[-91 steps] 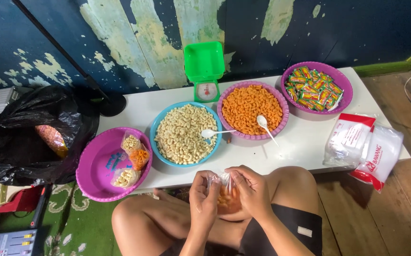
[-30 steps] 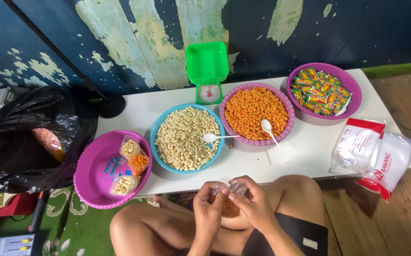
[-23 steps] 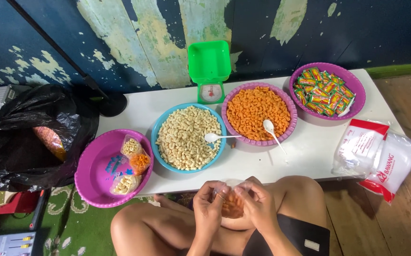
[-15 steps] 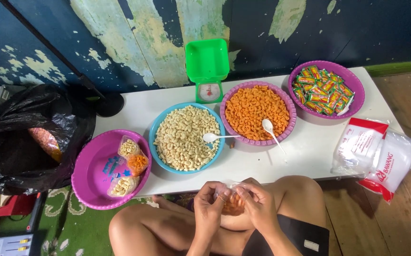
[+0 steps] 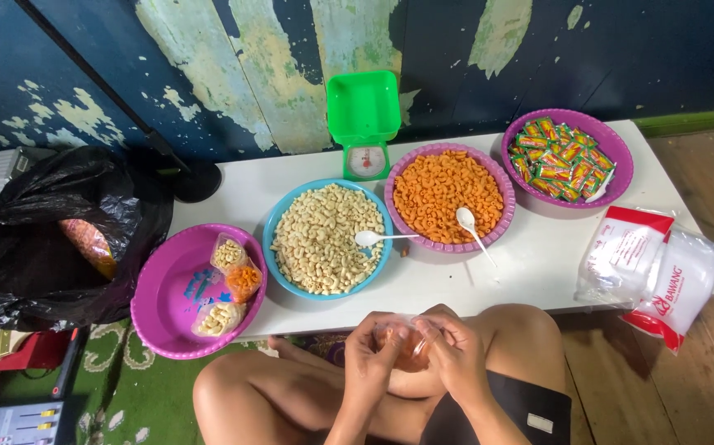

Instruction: The person is manually packing different types of snacks, including cheese puffs and white puffs, into small plastic bags using a spoon and their hands.

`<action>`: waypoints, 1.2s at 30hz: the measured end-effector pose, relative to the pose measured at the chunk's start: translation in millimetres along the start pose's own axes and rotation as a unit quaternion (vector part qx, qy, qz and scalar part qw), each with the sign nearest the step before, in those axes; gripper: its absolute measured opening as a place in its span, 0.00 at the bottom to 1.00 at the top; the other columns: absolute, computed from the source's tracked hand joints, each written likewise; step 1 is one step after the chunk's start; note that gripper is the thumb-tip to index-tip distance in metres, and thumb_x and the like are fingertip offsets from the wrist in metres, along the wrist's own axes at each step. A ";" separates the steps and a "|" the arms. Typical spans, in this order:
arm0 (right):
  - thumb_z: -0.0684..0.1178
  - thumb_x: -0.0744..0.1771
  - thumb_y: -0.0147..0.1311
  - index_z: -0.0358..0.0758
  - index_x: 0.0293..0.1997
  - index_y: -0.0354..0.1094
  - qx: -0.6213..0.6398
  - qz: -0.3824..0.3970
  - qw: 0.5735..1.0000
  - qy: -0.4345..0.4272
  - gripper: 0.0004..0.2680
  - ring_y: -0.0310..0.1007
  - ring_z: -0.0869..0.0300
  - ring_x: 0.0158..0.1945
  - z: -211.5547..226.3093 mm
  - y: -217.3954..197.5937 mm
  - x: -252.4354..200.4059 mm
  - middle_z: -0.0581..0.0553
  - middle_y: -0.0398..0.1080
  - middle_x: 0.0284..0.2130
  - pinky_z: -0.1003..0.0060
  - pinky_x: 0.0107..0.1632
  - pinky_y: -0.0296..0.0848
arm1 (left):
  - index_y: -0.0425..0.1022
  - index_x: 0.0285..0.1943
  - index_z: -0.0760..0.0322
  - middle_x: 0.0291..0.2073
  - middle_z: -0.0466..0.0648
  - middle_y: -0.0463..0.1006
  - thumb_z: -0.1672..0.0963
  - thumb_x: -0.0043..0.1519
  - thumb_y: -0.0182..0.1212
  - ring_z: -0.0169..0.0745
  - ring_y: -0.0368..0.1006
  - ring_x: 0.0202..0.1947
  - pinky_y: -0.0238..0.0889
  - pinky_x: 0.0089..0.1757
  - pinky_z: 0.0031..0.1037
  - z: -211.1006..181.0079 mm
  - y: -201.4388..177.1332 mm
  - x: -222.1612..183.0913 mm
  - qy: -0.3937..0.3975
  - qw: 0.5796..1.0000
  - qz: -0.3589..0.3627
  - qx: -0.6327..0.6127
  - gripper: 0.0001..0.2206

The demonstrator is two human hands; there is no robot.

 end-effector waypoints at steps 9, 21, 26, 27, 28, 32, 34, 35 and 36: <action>0.43 0.65 0.61 0.33 0.41 0.75 0.014 0.025 1.000 0.007 0.05 0.79 0.61 0.39 -13.0 -0.1 -6.2 0.46 0.77 0.33 0.70 0.45 0.76 | 0.82 0.31 0.62 0.25 0.44 0.84 0.60 0.58 0.68 0.30 0.75 0.25 0.70 0.33 0.23 -2.8 -0.7 -4.5 -0.005 0.999 -0.050 0.007 0.03; 0.43 0.68 0.58 0.31 0.32 0.73 0.078 -0.002 0.995 0.054 0.06 0.54 0.68 0.20 -26.7 -2.4 -6.6 0.49 0.63 0.17 0.72 0.22 0.53 | 0.81 0.39 0.65 0.23 0.42 0.74 0.56 0.58 0.70 0.30 0.66 0.26 0.64 0.33 0.23 7.1 -7.1 -1.3 -0.073 0.997 -0.007 0.012 0.08; 0.44 0.67 0.58 0.33 0.34 0.77 -0.011 -0.016 1.000 0.011 0.06 0.69 0.66 0.29 -16.6 -4.2 -1.6 0.49 0.74 0.26 0.73 0.36 0.67 | 0.81 0.45 0.63 0.32 0.45 0.81 0.54 0.56 0.69 0.33 0.74 0.33 0.69 0.38 0.24 -1.1 -5.5 -1.9 -0.071 0.997 -0.008 0.037 0.12; 0.42 0.66 0.58 0.31 0.35 0.77 -0.001 -0.011 1.000 -0.003 0.05 0.74 0.64 0.33 -17.7 -3.4 0.6 0.46 0.75 0.27 0.72 0.41 0.71 | 0.81 0.48 0.62 0.37 0.46 0.84 0.52 0.55 0.69 0.35 0.77 0.36 0.70 0.41 0.24 -6.2 -5.6 -1.2 -0.067 0.996 -0.019 0.053 0.15; 0.42 0.66 0.58 0.31 0.35 0.77 -0.001 -0.010 1.000 -0.004 0.05 0.74 0.64 0.33 -19.1 -4.5 3.0 0.46 0.75 0.27 0.72 0.41 0.71 | 0.81 0.48 0.62 0.37 0.46 0.84 0.52 0.55 0.69 0.35 0.77 0.36 0.70 0.41 0.24 -2.3 -7.6 0.1 -0.066 0.996 -0.021 0.053 0.15; 0.47 0.67 0.57 0.34 0.35 0.77 -0.055 -0.003 0.998 -0.022 0.07 0.75 0.65 0.35 -21.5 -8.7 14.1 0.48 0.77 0.29 0.72 0.40 0.72 | 0.76 0.51 0.63 0.46 0.48 0.80 0.54 0.56 0.68 0.39 0.74 0.50 0.64 0.51 0.27 -1.0 -13.1 4.8 0.044 0.991 -0.073 0.106 0.16; 0.47 0.67 0.57 0.34 0.35 0.77 -0.065 -0.001 0.998 -0.026 0.07 0.75 0.64 0.35 -20.0 -9.5 16.1 0.48 0.76 0.29 0.72 0.40 0.72 | 0.76 0.49 0.62 0.44 0.46 0.78 0.54 0.56 0.68 0.38 0.73 0.48 0.64 0.51 0.26 -5.8 -12.6 4.2 0.057 0.985 -0.094 0.136 0.15; 0.47 0.67 0.56 0.35 0.35 0.77 -0.078 -0.001 0.996 -0.039 0.07 0.75 0.64 0.35 -18.0 -9.5 17.0 0.48 0.76 0.29 0.72 0.39 0.72 | 0.77 0.47 0.61 0.38 0.45 0.75 0.54 0.56 0.69 0.36 0.71 0.42 0.64 0.47 0.26 -8.3 -11.4 4.2 0.042 0.982 -0.109 0.150 0.13; 0.47 0.67 0.56 0.36 0.35 0.76 -0.091 -0.001 0.995 -0.051 0.07 0.75 0.64 0.34 -16.3 -9.6 18.1 0.48 0.76 0.29 0.72 0.38 0.71 | 0.77 0.45 0.60 0.33 0.43 0.73 0.54 0.56 0.70 0.34 0.69 0.36 0.63 0.43 0.25 -10.7 -10.2 4.3 0.027 0.978 -0.125 0.163 0.12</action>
Point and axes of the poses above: each hand's wrist, its own x-axis towards the middle knuckle, its own y-axis out of the palm, z = x × y, the point moved 2 cm from there along x, towards the middle knuckle
